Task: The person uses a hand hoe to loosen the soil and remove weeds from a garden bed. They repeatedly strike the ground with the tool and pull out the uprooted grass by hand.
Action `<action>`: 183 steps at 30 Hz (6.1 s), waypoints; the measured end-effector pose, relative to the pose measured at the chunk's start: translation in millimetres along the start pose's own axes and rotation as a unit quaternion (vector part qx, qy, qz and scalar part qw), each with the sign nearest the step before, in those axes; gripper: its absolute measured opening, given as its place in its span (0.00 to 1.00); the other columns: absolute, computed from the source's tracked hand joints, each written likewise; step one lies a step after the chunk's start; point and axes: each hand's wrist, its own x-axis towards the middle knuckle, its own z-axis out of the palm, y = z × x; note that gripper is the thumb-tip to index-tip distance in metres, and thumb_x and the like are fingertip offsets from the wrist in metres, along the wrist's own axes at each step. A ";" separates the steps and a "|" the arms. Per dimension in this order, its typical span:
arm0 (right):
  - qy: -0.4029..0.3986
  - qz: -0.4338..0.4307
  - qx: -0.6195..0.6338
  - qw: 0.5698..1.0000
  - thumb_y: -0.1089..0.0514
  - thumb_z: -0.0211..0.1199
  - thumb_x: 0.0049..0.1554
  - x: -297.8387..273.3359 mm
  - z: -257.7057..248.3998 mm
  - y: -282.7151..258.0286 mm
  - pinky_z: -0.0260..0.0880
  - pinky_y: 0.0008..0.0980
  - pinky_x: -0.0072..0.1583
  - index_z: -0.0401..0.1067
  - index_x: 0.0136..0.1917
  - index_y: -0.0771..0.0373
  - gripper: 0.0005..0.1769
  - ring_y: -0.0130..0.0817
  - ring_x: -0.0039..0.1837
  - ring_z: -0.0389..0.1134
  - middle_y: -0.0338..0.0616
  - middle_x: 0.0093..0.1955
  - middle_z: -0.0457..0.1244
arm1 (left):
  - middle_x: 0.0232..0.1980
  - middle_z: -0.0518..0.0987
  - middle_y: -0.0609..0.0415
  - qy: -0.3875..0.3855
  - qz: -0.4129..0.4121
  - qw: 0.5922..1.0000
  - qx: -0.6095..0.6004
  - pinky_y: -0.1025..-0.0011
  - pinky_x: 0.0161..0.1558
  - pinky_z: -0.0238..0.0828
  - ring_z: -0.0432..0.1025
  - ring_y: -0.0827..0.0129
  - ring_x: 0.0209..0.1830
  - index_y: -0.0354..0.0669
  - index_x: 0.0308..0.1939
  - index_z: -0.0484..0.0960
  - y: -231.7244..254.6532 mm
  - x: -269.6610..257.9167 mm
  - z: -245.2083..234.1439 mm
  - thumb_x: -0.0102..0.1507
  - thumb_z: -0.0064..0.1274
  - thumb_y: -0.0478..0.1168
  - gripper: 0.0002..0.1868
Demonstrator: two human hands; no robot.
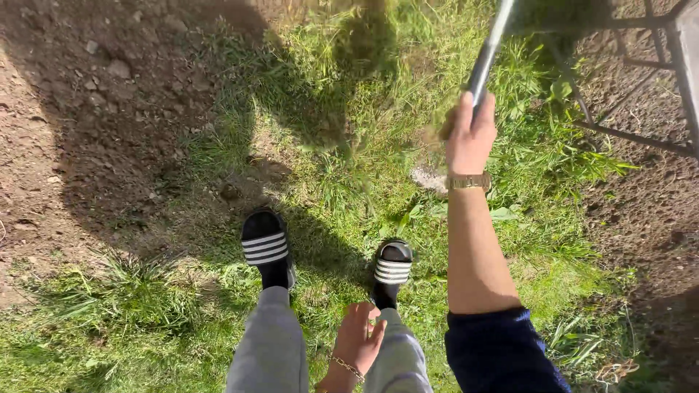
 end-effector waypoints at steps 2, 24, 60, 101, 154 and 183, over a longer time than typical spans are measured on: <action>0.087 0.069 0.031 0.993 0.41 0.43 0.67 11.9 45.3 33.9 0.61 0.16 0.26 0.63 0.60 0.58 0.21 0.16 0.26 0.57 0.28 0.33 0.60 | 0.48 0.72 0.48 -0.012 -0.002 1.000 0.007 0.67 0.41 0.79 0.71 0.63 0.36 0.47 0.48 0.71 2.8 1.9 6.3 0.66 0.52 0.44 0.11; -0.282 0.084 -0.255 0.921 0.22 0.32 0.57 -12.4 106.4 -11.1 0.66 0.25 0.26 0.62 0.51 0.62 0.42 0.25 0.27 0.64 0.34 0.31 0.61 | 0.45 0.76 0.51 -0.032 -0.033 0.998 0.045 0.58 0.51 0.70 0.68 0.58 0.49 0.46 0.43 0.71 -13.4 24.1 5.6 0.66 0.54 0.45 0.10; -0.101 -0.101 -0.345 0.928 0.56 0.57 0.66 129.5 14.7 -22.3 0.71 0.49 0.32 0.58 0.58 0.70 0.16 0.48 0.35 0.67 0.56 0.43 0.65 | 0.49 0.74 0.50 -0.036 -0.113 0.992 -0.033 0.61 0.41 0.76 0.79 0.63 0.33 0.51 0.46 0.74 33.7 47.7 -58.0 0.66 0.52 0.48 0.10; -0.168 0.210 -0.332 0.904 0.50 0.48 0.68 1.1 93.5 47.8 0.76 0.31 0.36 0.55 0.64 0.66 0.19 0.32 0.37 0.67 0.49 0.46 0.63 | 0.51 0.75 0.50 0.007 -0.079 0.997 0.022 0.60 0.45 0.75 0.76 0.63 0.37 0.48 0.49 0.74 22.7 53.8 -64.0 0.66 0.50 0.45 0.10; -0.220 -0.463 -0.450 0.732 0.48 0.67 0.58 -52.3 190.8 37.0 0.77 0.45 0.51 0.73 0.65 0.53 0.22 0.46 0.58 0.68 0.48 0.58 0.61 | 0.23 0.78 0.41 0.327 0.066 0.928 0.167 0.51 0.29 0.71 0.77 0.45 0.26 0.41 0.52 0.65 -159.7 147.9 -229.1 0.68 0.52 0.57 0.24; -0.256 -0.432 -0.481 0.719 0.48 0.76 0.49 -35.7 152.3 178.8 0.77 0.37 0.44 0.75 0.54 0.45 0.19 0.41 0.44 0.74 0.44 0.52 0.60 | 0.57 0.78 0.46 0.281 -0.055 0.871 0.400 0.48 0.49 0.76 0.79 0.43 0.50 0.51 0.60 0.74 -114.0 132.9 -268.8 0.66 0.51 0.56 0.23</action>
